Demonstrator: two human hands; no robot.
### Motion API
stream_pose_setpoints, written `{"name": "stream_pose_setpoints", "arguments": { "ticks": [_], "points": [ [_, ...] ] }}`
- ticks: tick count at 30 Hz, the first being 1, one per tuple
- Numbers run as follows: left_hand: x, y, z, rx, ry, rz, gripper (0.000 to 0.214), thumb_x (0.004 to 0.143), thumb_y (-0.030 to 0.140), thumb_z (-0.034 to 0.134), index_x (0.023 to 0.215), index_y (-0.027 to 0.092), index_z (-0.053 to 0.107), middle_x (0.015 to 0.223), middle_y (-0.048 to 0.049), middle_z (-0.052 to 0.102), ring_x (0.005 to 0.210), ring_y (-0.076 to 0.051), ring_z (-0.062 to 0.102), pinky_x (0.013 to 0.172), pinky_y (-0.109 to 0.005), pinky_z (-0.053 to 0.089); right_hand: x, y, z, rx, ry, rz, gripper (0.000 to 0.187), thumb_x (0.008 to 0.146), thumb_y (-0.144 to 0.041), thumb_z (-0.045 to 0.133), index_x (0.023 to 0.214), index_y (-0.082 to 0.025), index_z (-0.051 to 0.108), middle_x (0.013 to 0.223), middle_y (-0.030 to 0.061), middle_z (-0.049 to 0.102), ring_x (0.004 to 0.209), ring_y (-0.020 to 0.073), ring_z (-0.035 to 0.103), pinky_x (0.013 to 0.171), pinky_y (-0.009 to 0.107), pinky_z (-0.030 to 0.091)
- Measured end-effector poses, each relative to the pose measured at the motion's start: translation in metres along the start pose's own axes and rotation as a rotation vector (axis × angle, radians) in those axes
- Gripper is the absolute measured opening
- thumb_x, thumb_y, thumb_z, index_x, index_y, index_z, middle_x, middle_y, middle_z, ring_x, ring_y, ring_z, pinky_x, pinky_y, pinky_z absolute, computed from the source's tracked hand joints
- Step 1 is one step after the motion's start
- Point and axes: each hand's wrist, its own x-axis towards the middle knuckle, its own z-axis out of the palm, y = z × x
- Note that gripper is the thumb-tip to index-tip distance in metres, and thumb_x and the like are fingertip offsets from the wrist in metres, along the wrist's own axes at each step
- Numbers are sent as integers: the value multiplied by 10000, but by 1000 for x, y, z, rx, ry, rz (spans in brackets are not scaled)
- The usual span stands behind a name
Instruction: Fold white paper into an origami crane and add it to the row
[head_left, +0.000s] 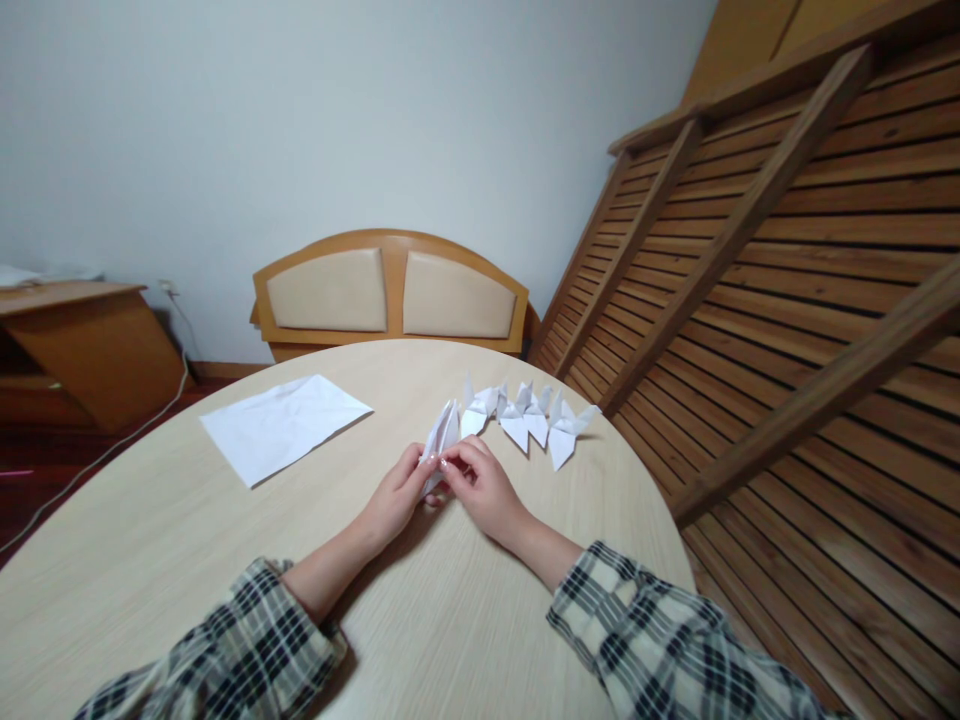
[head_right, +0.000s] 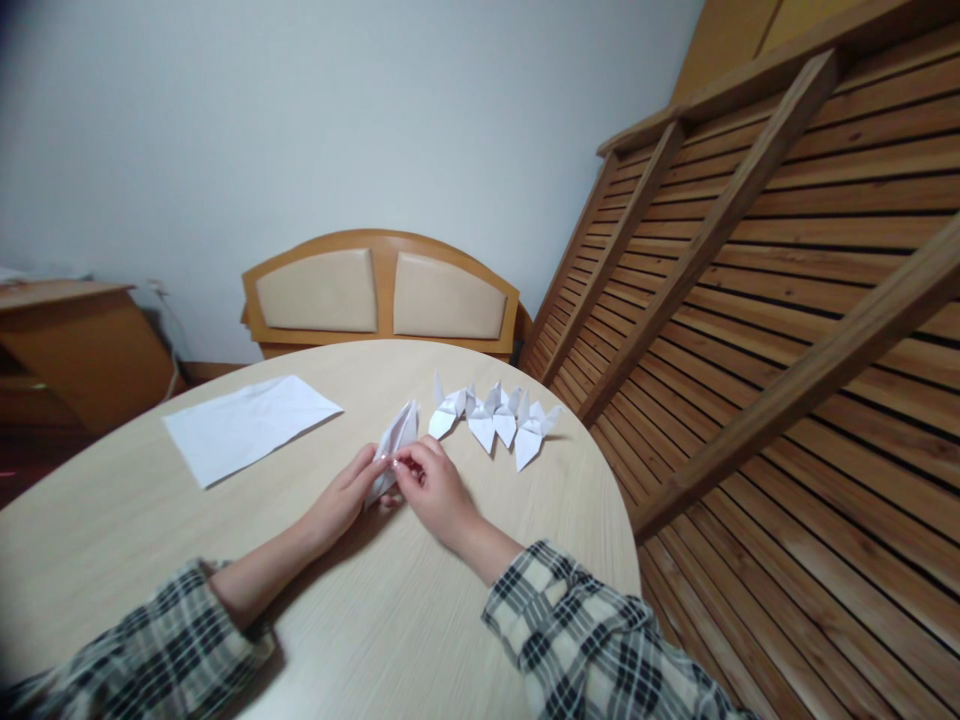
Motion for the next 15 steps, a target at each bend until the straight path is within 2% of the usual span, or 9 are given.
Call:
{"name": "stream_pose_setpoints", "arguments": {
  "ticks": [4,8,12,15],
  "points": [
    [2,-7,-4,146,52,66,295,878,481,523,821,191,514,719,47,471,691,-143,471,626,-263,440,0,1,0,11,-8,8,105,894,-237,545,876,-193,639,921,35,523,764,126,550,654,263,513],
    [3,-11,-6,145,79,75,315,887,494,492,865,183,537,752,26,505,720,-162,500,651,-290,466,-1,-1,0,13,15,3,95,864,-199,562,920,-212,638,927,22,503,726,112,544,606,244,531],
    [2,-7,-4,66,84,5,328,846,515,539,853,188,520,730,28,515,674,-165,529,584,-295,496,0,-2,-1,-34,118,-8,154,825,-169,580,962,-226,621,935,24,497,727,118,537,579,234,533],
    [1,-6,-2,-1,50,-34,331,843,515,550,863,188,505,755,23,556,654,-168,594,587,-306,513,1,1,-1,-83,224,-30,298,798,-162,601,1085,-239,577,992,47,504,801,147,548,599,247,540]
  ]
}}
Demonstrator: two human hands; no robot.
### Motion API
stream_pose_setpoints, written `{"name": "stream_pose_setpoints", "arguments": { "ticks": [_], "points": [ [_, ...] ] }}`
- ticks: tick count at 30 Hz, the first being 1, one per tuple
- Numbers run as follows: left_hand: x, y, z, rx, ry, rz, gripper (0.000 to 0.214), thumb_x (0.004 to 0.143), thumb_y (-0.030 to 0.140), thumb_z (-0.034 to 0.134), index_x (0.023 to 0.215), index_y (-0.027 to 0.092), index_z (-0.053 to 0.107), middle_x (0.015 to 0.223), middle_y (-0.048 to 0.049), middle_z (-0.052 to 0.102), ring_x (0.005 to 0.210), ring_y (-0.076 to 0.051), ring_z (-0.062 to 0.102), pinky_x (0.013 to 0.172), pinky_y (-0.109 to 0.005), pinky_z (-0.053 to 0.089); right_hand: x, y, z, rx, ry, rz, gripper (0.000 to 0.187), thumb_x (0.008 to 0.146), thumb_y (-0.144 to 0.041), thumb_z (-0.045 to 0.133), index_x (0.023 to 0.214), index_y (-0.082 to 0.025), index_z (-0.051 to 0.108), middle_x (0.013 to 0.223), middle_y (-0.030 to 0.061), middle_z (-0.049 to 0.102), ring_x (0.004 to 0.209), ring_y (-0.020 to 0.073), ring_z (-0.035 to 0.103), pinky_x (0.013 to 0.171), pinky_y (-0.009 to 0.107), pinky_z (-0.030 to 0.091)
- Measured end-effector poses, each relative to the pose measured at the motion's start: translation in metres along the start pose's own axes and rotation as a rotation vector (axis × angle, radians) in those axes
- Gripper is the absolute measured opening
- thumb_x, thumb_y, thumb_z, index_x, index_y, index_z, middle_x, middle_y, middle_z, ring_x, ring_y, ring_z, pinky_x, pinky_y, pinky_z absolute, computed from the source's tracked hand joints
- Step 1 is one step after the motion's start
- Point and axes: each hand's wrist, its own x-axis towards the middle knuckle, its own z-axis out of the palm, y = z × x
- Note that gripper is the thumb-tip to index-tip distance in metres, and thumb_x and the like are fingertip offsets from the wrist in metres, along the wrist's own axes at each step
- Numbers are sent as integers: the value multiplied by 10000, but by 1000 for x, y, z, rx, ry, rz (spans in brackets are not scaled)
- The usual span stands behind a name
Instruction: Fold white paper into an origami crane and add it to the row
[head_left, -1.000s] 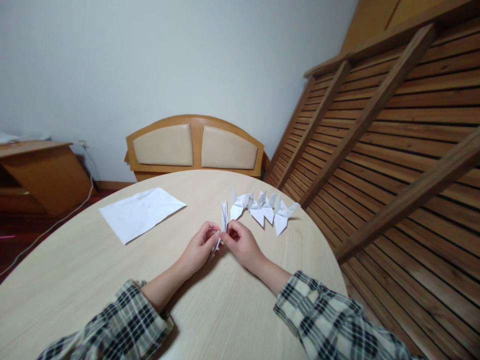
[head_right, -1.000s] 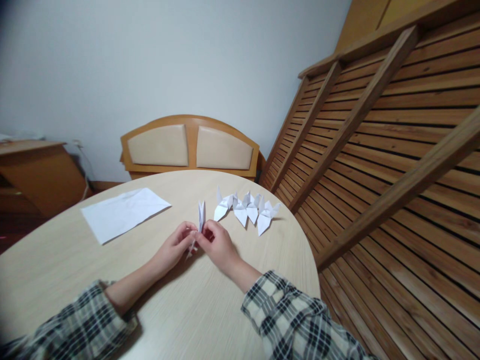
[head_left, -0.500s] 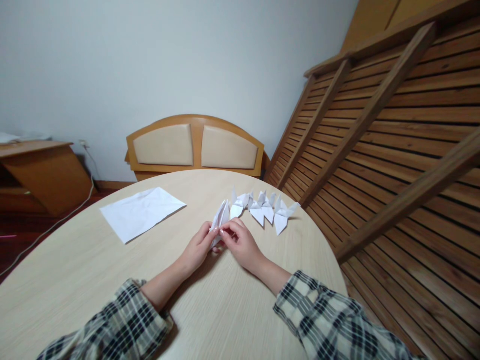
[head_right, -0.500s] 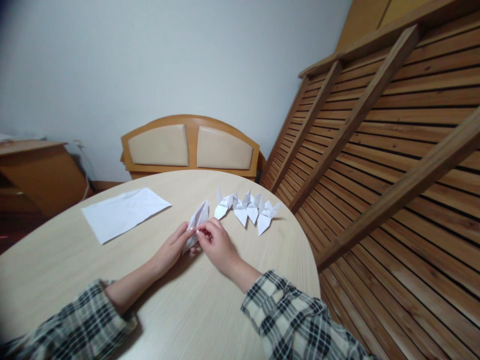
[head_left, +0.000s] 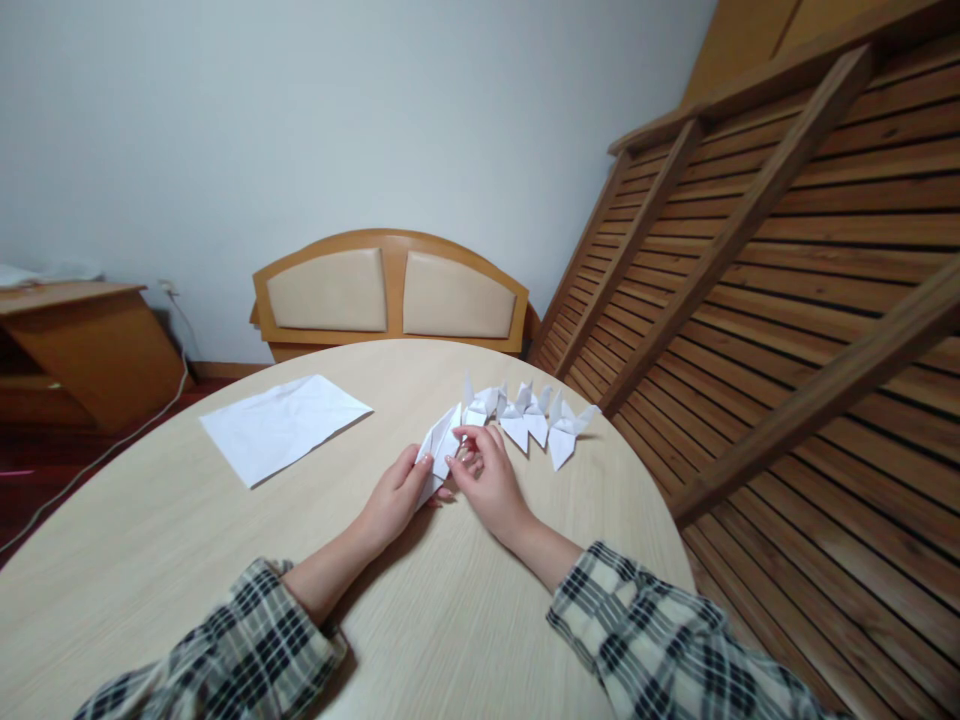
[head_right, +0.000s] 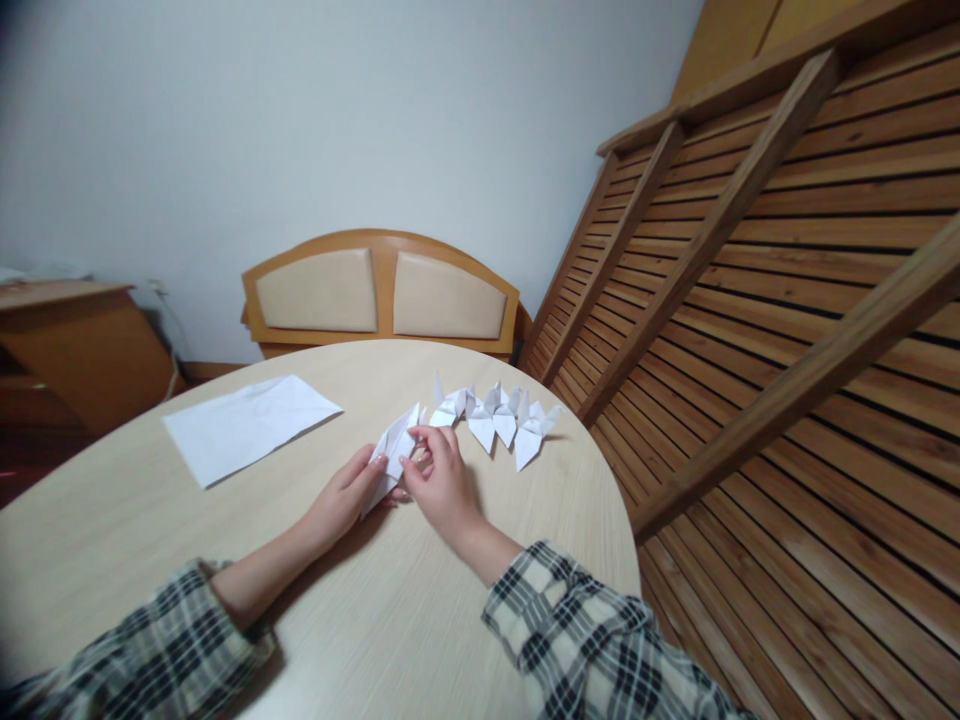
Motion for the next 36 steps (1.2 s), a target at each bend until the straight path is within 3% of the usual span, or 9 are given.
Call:
{"name": "stream_pose_setpoints", "arguments": {
  "ticks": [4,8,18,30,36],
  "points": [
    [2,-4,-1,-35,-40,-1,341,856,517,539,889,179,512,825,-5,607,641,-166,627,623,-335,534,1,7,2,-22,84,-15,463,792,-205,615,1237,-243,491,1102,82,485,909,184,541,649,282,559],
    [3,-5,-1,-26,-64,26,357,843,517,565,882,162,552,798,-12,601,681,-166,594,642,-344,551,1,9,2,-75,90,-29,496,803,-242,620,1278,-244,477,1181,96,484,952,192,555,732,317,556],
    [1,3,1,77,-90,36,380,827,525,575,821,145,580,722,-6,584,625,-145,553,583,-289,509,0,10,2,-130,61,-37,444,844,-277,603,1280,-271,519,1224,101,486,1097,223,555,869,354,516],
    [0,5,2,69,-80,25,400,801,549,585,815,150,574,711,-9,590,628,-153,560,565,-289,516,0,7,0,-82,-10,-35,318,869,-267,578,1185,-293,609,1101,72,504,1044,203,565,896,357,507],
    [-1,6,3,63,-77,26,406,801,552,585,827,147,583,721,-11,604,605,-146,560,566,-289,516,-1,10,2,-45,33,-5,564,847,-303,586,1380,-264,406,1306,128,487,1094,226,560,849,359,527]
  ]
}}
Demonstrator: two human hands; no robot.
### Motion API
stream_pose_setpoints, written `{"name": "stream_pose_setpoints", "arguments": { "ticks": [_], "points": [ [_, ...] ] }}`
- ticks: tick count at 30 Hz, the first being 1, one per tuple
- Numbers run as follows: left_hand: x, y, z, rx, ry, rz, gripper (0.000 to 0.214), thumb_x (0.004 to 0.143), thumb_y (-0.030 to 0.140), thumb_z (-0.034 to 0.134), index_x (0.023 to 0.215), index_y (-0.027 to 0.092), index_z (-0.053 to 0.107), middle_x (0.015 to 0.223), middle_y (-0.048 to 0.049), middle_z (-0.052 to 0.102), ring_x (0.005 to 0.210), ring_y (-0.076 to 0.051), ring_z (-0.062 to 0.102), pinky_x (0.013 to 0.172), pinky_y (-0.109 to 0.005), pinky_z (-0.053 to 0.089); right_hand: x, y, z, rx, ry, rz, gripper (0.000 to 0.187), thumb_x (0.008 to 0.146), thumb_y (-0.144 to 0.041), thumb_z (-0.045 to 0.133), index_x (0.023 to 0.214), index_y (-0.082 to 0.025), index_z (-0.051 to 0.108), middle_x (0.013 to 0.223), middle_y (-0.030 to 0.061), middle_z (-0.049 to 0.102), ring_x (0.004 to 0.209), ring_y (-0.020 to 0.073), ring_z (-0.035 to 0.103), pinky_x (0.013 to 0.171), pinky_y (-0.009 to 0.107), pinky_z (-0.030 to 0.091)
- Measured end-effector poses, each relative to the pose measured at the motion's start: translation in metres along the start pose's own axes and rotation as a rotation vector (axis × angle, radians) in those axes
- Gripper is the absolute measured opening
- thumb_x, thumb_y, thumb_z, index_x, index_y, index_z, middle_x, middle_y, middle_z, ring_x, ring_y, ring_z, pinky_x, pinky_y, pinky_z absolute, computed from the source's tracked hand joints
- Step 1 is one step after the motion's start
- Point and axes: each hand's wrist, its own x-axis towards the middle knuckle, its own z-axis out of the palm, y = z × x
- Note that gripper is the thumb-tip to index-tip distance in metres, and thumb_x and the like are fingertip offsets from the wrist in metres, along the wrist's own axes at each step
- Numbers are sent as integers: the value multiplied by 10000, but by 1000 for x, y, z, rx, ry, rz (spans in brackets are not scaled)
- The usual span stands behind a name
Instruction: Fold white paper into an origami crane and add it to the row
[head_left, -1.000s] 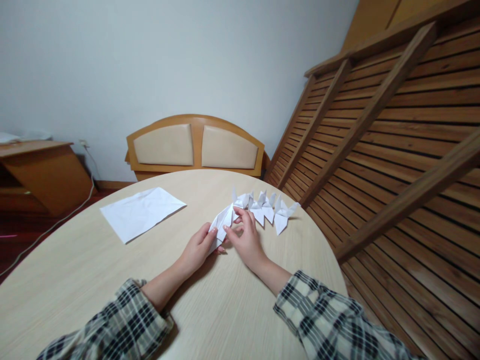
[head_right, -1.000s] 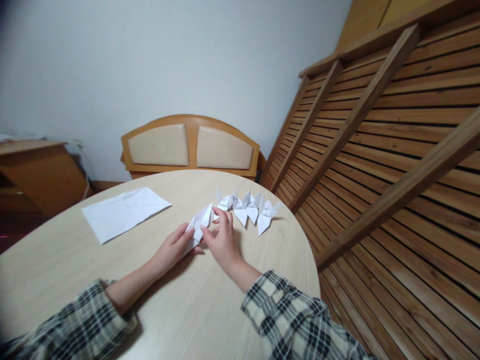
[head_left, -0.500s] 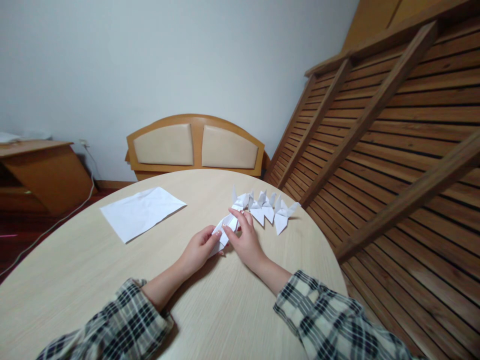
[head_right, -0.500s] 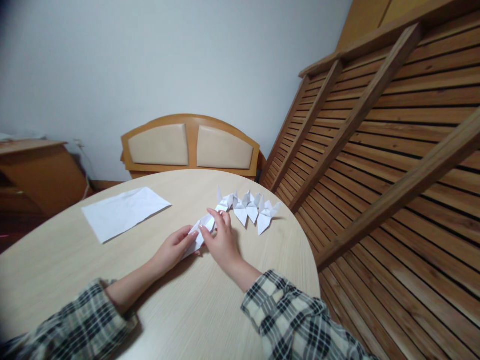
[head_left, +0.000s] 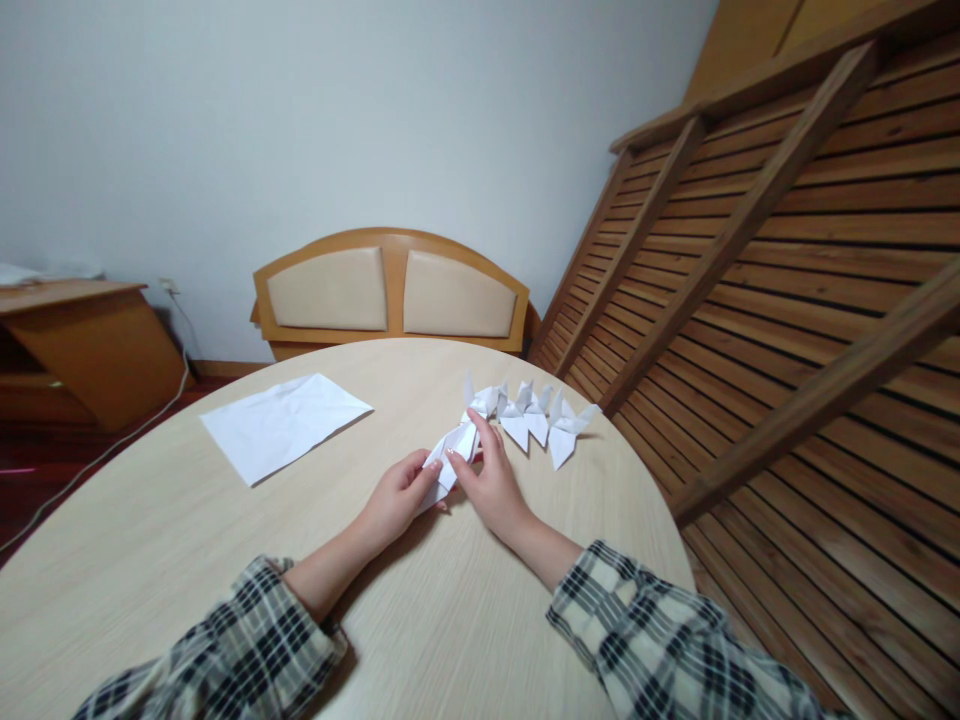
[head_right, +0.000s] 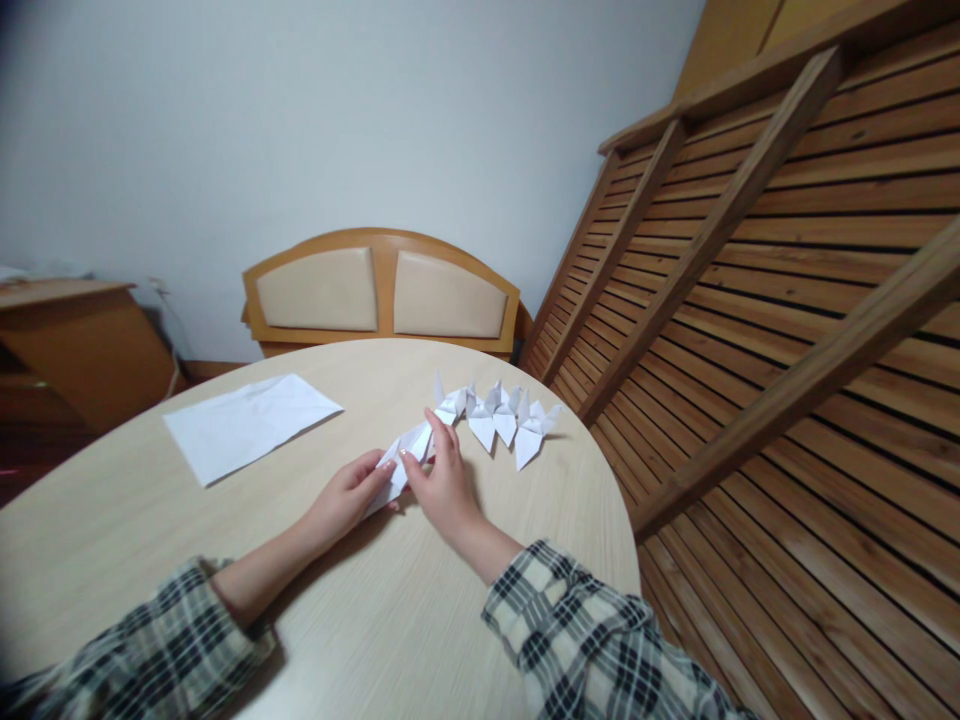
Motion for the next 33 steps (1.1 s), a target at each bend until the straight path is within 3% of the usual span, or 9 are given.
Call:
{"name": "stream_pose_setpoints", "arguments": {
  "ticks": [4,7,12,19,25,30,33],
  "points": [
    [0,-1,-1,4,0,-12,385,812,542,577,833,157,576,734,-24,638,598,-152,580,572,-297,522,3,6,2,97,67,89,634,837,-312,583,1413,-224,331,1192,135,558,930,202,611,734,327,552],
    [0,-1,-1,9,2,-20,376,806,542,578,825,166,572,715,-24,646,599,-162,595,570,-306,531,4,6,2,127,87,112,548,851,-309,562,1364,-218,392,1058,98,590,845,179,610,697,305,546],
    [0,-1,-1,8,-2,-27,370,814,527,571,847,159,579,718,-30,660,585,-154,598,569,-299,526,5,0,-1,105,102,76,448,857,-298,552,1290,-218,466,1087,95,589,849,170,600,698,292,532],
    [-2,3,-1,3,-1,-49,401,785,547,588,844,150,584,697,-32,663,576,-159,609,563,-298,519,10,0,-5,76,166,72,282,857,-307,553,1113,-189,546,943,56,588,777,157,576,692,294,513],
    [-3,3,-3,-8,48,-44,386,798,518,588,886,142,589,676,-16,645,526,-134,595,561,-283,521,11,-3,-8,36,158,26,261,859,-263,544,1112,-204,564,969,60,588,787,158,570,681,294,507],
    [-1,0,-3,-16,72,-39,379,809,496,589,919,133,597,675,-19,637,539,-133,594,543,-269,521,11,-10,-12,-60,188,-55,147,853,-214,541,967,-209,633,1037,78,572,957,197,569,808,350,490],
    [0,-1,-3,-15,73,-36,363,818,479,582,933,135,602,675,-19,640,543,-136,598,553,-274,523,11,-11,-13,-102,172,-82,105,857,-191,539,885,-219,635,940,50,627,967,210,565,882,393,450]
  ]
}}
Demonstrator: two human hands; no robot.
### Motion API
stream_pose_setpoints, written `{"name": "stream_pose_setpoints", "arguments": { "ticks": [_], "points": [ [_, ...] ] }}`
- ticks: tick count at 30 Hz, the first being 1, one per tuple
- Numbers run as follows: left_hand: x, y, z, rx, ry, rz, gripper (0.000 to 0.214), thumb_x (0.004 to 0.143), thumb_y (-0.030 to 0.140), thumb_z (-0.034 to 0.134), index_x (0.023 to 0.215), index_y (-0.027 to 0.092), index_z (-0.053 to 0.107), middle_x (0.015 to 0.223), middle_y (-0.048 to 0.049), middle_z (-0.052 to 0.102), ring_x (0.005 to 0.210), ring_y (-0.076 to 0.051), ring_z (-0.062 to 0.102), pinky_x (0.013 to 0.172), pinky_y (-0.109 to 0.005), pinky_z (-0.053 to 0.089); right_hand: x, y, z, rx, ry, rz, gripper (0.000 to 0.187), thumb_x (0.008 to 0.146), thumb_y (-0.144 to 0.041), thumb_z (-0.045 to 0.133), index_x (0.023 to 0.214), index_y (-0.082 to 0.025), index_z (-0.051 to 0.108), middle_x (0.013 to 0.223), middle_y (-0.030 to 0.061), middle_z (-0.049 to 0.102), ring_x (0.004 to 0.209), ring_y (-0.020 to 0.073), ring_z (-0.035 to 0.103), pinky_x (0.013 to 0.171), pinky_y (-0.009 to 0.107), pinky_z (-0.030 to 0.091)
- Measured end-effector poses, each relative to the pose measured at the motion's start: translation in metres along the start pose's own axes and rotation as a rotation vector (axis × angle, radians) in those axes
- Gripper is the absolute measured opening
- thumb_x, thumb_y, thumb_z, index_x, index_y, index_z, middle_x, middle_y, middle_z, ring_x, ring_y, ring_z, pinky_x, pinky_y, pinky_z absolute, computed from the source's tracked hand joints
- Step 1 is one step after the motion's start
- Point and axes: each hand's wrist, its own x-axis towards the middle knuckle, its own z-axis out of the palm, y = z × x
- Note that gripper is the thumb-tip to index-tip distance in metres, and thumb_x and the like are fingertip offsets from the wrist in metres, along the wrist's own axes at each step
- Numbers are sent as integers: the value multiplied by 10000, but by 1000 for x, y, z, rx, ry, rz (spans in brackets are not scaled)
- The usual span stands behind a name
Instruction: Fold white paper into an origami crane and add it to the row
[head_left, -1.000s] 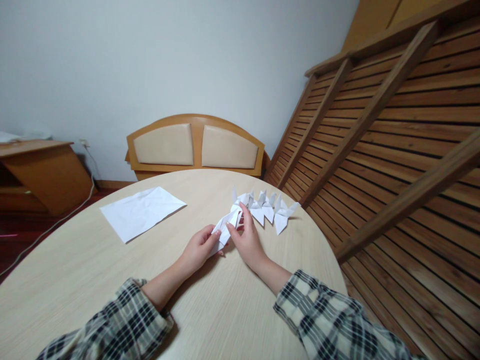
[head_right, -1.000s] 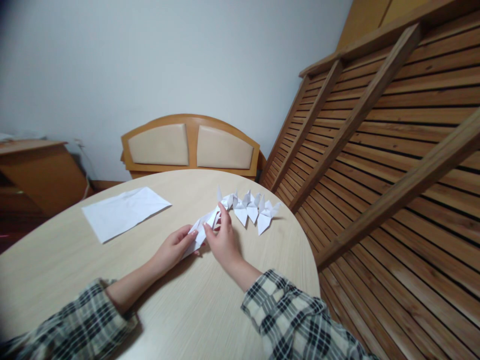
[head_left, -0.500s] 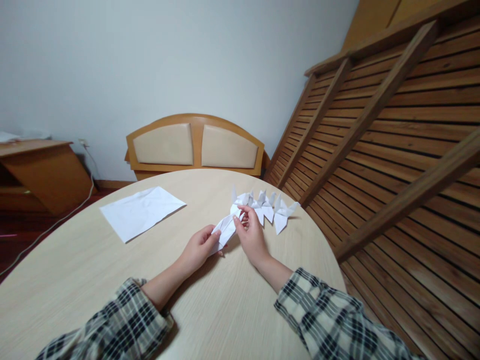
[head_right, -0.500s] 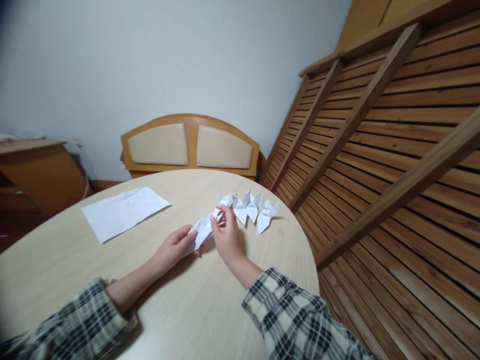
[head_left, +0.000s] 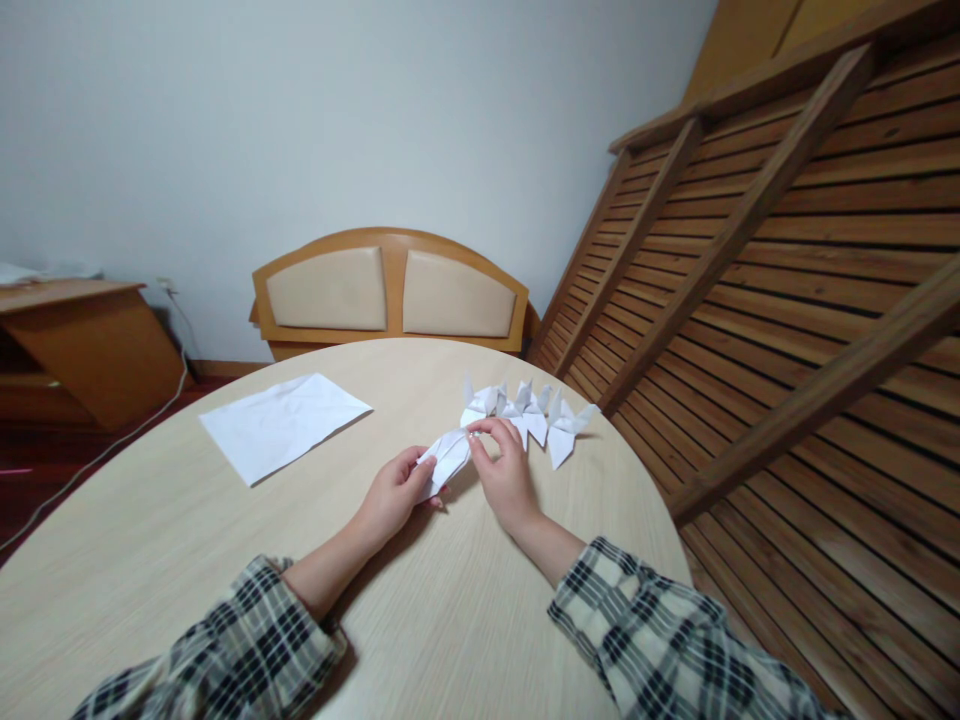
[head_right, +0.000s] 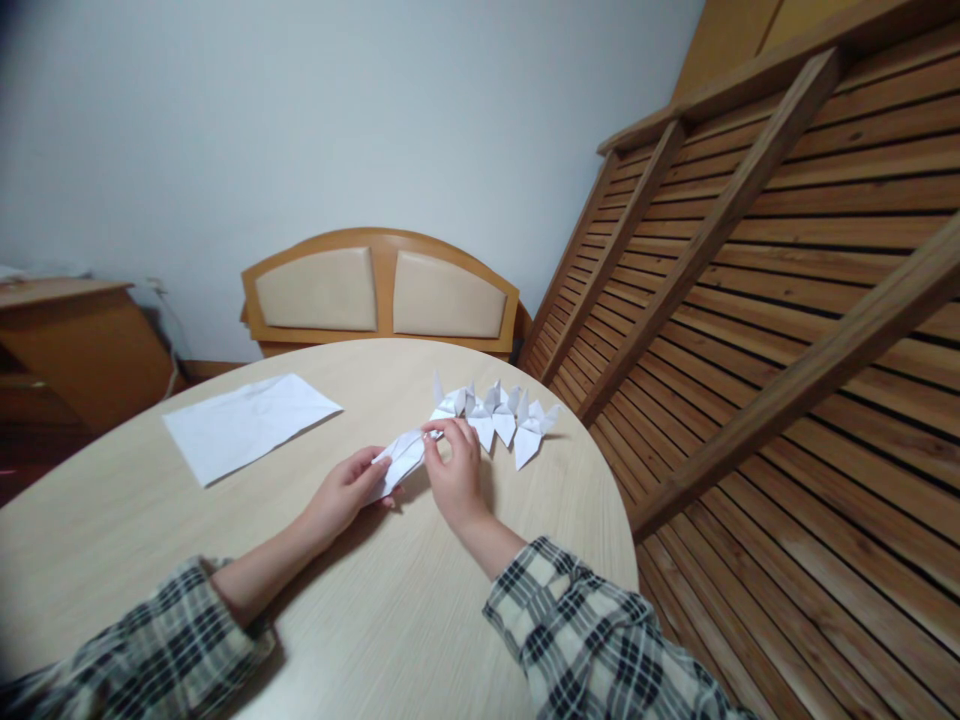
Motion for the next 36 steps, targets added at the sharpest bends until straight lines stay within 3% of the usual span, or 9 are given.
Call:
{"name": "stream_pose_setpoints", "arguments": {
  "ticks": [7,12,20,25,31,36],
  "points": [
    [0,-2,-1,19,-30,13,367,835,484,567,959,140,589,695,-21,647,576,-154,612,568,-289,523,1,2,0,-24,69,58,130,855,-229,593,952,-201,675,886,59,660,902,218,587,850,389,463],
    [0,-3,0,46,-12,34,359,834,495,565,937,152,580,712,-12,642,566,-156,619,586,-309,537,0,-6,-1,1,51,-11,149,868,-234,594,992,-217,675,885,49,665,881,205,602,838,384,483],
    [1,0,2,65,48,62,330,793,493,586,882,176,569,711,11,625,584,-175,628,575,-326,545,-9,-23,-3,94,-181,-201,156,883,-204,569,999,-251,661,924,36,656,899,182,618,821,352,521],
    [-1,8,5,54,43,61,320,764,491,602,853,188,556,696,18,625,584,-171,617,574,-318,532,-11,-15,0,62,-245,-181,260,852,-220,611,1109,-248,634,1029,65,604,996,202,587,889,377,505],
    [0,0,5,-136,1,30,375,774,523,624,892,187,508,710,20,622,604,-158,616,611,-342,555,-8,-3,4,-28,-285,-133,97,846,-174,598,896,-221,667,890,47,615,930,215,571,841,380,489],
    [-1,0,5,-135,-18,9,380,778,529,624,892,184,515,737,12,621,635,-164,614,627,-349,554,-8,0,4,-47,-293,-136,93,853,-159,608,818,-215,674,847,33,614,912,205,558,822,356,464]
  ]
}}
